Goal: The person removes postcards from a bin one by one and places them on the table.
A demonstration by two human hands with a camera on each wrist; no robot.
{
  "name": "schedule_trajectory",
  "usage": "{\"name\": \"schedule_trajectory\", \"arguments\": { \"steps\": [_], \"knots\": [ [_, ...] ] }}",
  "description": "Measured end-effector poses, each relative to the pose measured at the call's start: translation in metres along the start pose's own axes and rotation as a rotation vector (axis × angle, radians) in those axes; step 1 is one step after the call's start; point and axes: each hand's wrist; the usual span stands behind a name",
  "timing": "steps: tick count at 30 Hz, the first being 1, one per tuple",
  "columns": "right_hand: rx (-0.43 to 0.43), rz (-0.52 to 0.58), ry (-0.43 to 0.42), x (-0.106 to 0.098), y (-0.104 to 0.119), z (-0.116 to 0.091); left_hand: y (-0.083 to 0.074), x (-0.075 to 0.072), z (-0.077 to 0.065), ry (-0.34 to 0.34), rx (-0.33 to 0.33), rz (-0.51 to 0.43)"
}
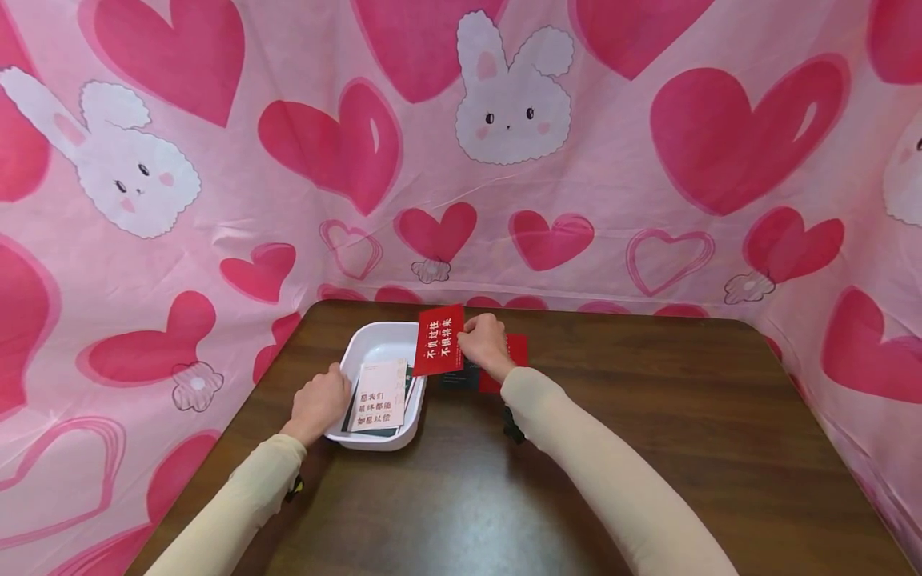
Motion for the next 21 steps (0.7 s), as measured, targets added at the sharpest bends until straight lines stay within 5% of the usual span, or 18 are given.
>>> {"name": "schedule_trajectory", "arguments": {
  "steps": [21],
  "knots": [
    [0.078, 0.024, -0.028, -0.041, -0.04, 0.0, 0.001, 0.0, -0.001, 0.002, 0.017, -0.009]
  ]
}}
Point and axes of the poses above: each hand's wrist, its own z-axis towards the middle knuckle, its own x-axis out of the palm, y = z × x, and after that the axes turned 5 degrees about -z, right-handed
